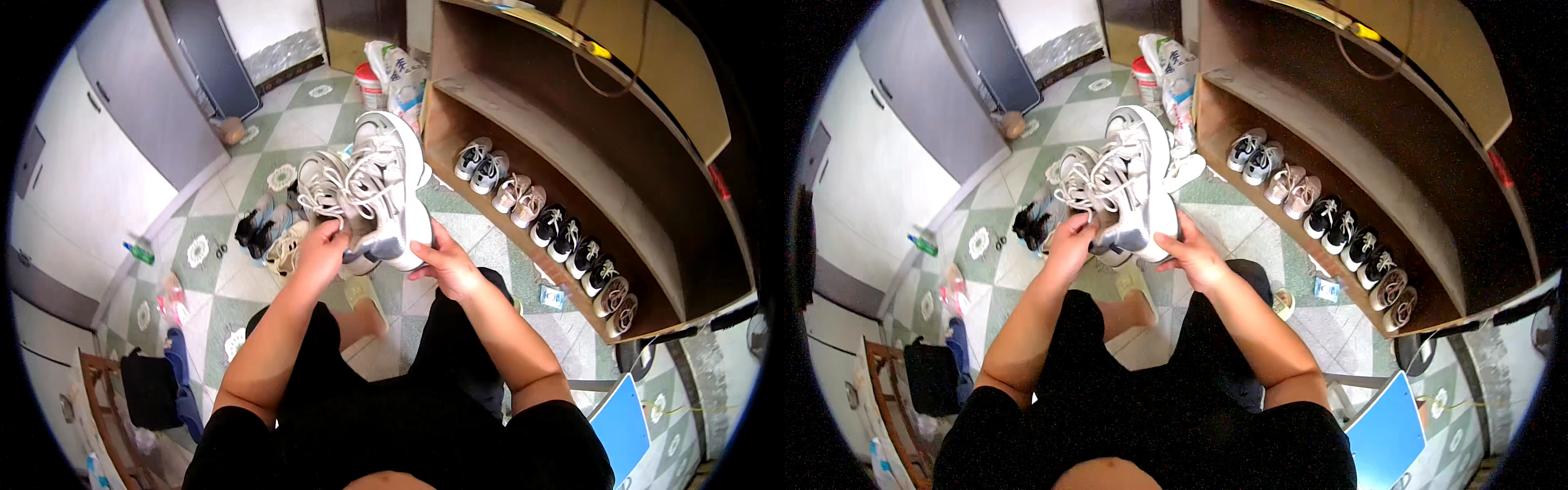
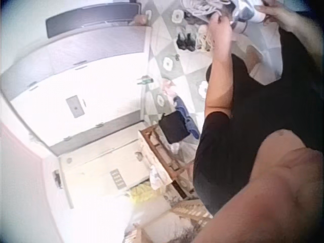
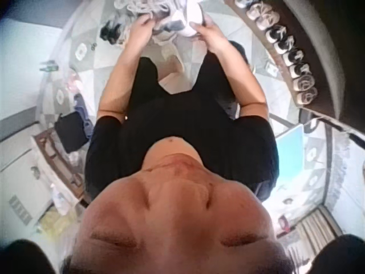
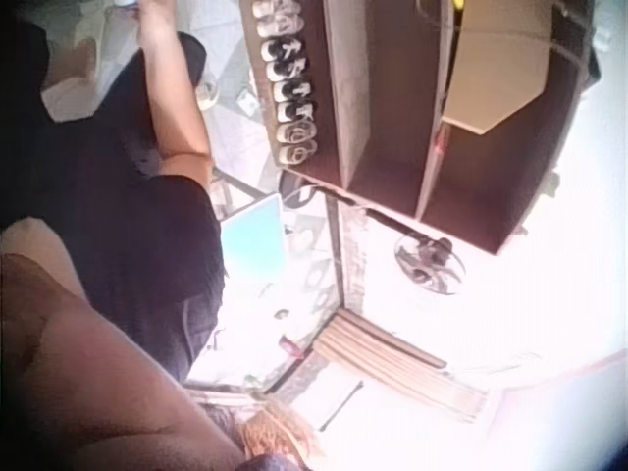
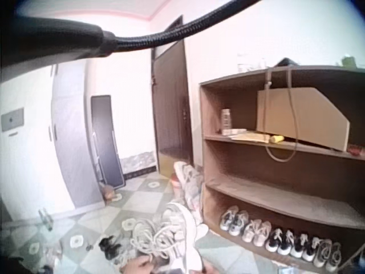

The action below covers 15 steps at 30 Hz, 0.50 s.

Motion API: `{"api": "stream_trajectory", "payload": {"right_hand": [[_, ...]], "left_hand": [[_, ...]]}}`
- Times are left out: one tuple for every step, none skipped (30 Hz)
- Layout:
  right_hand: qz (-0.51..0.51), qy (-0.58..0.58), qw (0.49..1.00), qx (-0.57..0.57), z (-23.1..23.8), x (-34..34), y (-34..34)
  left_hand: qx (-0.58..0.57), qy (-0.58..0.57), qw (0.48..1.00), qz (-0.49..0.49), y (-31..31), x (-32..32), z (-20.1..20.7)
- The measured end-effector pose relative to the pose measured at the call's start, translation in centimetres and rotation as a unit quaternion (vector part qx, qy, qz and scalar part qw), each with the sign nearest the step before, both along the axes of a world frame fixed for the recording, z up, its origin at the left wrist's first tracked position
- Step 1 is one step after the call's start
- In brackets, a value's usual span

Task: The person sits on the floor and ties the laces of a single pink sneaker placed on a blue board. After finishing the laces, the person picks up various pairs of shoes from the floor and arranges them on a nearby wooden shoe rack.

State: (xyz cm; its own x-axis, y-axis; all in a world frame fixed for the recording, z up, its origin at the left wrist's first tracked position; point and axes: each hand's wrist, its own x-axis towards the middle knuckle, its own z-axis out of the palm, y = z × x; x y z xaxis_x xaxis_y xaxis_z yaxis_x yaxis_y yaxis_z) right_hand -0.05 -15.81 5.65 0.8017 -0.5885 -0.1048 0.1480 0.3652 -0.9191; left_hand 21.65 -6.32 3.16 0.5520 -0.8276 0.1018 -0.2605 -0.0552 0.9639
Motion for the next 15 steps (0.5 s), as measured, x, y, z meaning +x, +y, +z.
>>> {"api": "stream_trajectory", "payload": {"right_hand": [[-0.013,-0.007,1.000,-0.007,0.1,-1.4,-0.9],[-0.028,-0.007,1.000,-0.005,-0.3,-3.0,-2.0],[-0.038,-0.008,0.999,-0.003,-0.7,-4.3,-3.1],[-0.049,-0.013,0.999,-0.004,-1.1,-5.5,-4.4],[-0.058,-0.016,0.998,-0.003,-1.6,-6.7,-5.6],[-0.067,-0.020,0.998,-0.001,-2.1,-7.7,-6.8],[-0.084,-0.033,0.996,0.010,-2.5,-8.6,-7.7],[-0.102,-0.037,0.994,0.017,-2.9,-9.8,-8.7],[-0.119,-0.043,0.992,0.025,-3.2,-10.8,-9.8],[-0.133,-0.064,0.989,0.026,-3.6,-11.8,-11.2],[-0.147,-0.072,0.986,0.028,-4.1,-12.8,-12.8],[-0.162,-0.076,0.984,0.028,-4.4,-13.7,-14.4],[-0.176,-0.081,0.981,0.028,-4.6,-14.4,-15.8],[-0.180,-0.097,0.978,0.031,-4.4,-14.9,-17.2],[-0.198,-0.100,0.975,0.027,-4.5,-15.3,-18.8]], "left_hand": [[-0.005,0.054,0.998,-0.044,-0.9,-1.1,0.7],[0.008,0.098,0.991,-0.088,-2.0,-3.0,2.2],[0.004,0.052,0.993,-0.107,-3.3,-4.1,2.4],[0.000,0.005,0.992,-0.128,-4.8,-5.1,2.5],[-0.003,-0.039,0.988,-0.146,-6.1,-6.2,2.4],[-0.005,-0.031,0.989,-0.146,-7.9,-7.0,1.9],[-0.013,-0.085,0.988,-0.127,-9.8,-7.3,0.8],[-0.026,-0.131,0.985,-0.108,-11.9,-8.2,0.0],[-0.039,-0.176,0.979,-0.090,-13.8,-9.0,-0.6],[-0.079,-0.257,0.958,-0.102,-15.9,-9.5,-0.6],[-0.109,-0.321,0.932,-0.127,-18.4,-10.3,-0.4],[-0.130,-0.323,0.928,-0.137,-20.6,-11.4,0.1],[-0.150,-0.324,0.922,-0.146,-22.8,-12.2,0.3],[-0.142,-0.321,0.923,-0.157,-25.2,-12.6,0.3],[-0.136,-0.319,0.923,-0.168,-27.6,-13.0,0.4]]}}
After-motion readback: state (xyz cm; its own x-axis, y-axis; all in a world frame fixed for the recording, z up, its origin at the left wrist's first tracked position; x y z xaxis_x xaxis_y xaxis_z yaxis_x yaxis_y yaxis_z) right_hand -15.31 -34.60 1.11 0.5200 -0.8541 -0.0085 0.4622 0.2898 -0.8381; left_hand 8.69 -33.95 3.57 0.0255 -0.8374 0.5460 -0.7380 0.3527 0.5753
